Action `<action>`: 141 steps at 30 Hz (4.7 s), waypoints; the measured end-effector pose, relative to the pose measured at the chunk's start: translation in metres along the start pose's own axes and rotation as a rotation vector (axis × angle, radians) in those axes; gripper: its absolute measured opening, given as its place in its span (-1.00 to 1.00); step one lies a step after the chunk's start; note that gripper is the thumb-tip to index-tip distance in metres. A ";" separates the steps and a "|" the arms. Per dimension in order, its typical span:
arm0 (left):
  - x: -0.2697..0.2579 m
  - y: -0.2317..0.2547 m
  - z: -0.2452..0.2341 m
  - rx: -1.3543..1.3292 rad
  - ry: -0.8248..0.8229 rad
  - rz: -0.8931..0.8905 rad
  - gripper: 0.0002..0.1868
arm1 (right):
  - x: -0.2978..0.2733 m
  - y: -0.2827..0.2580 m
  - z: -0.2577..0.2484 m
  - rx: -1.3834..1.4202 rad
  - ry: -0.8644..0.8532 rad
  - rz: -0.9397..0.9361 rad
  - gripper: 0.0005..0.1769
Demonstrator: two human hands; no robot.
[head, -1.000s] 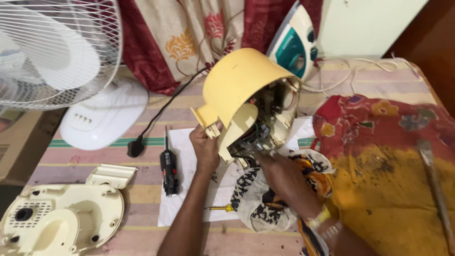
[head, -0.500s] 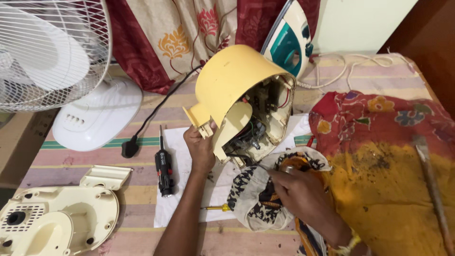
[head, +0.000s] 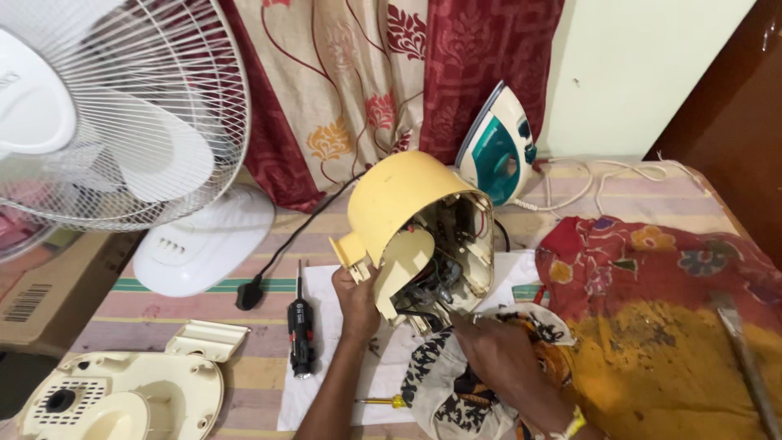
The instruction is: The person repairs a blender by hand and with a screwdriver, cleaning internal components with a cloth and reassembling the plastic housing.
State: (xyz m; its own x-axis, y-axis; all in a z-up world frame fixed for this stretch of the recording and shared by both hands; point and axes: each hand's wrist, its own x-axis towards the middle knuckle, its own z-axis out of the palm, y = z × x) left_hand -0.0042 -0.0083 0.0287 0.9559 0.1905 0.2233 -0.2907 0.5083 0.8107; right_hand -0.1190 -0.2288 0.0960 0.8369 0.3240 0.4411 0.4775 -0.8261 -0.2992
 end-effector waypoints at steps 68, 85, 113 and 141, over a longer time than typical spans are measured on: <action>0.005 0.004 -0.001 -0.006 0.135 0.012 -0.60 | -0.112 0.049 -0.113 0.241 0.219 0.498 -0.89; 0.009 0.022 0.008 -0.099 0.041 0.095 -0.82 | -0.011 -0.024 -0.012 -0.228 -0.125 -0.222 -0.38; 0.009 0.022 0.015 -0.119 -0.169 0.064 -0.71 | 0.054 -0.019 0.014 -0.349 -0.690 -0.002 -0.57; 0.005 0.028 0.035 0.049 -0.233 0.150 -0.72 | -0.012 0.009 -0.030 -0.183 -0.496 0.138 -0.77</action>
State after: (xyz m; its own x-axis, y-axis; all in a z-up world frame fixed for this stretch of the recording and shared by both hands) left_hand -0.0066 -0.0226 0.0714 0.8876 0.0594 0.4568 -0.4329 0.4465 0.7831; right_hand -0.1329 -0.2535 0.1132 0.9355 0.3485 -0.0576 0.3366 -0.9290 -0.1541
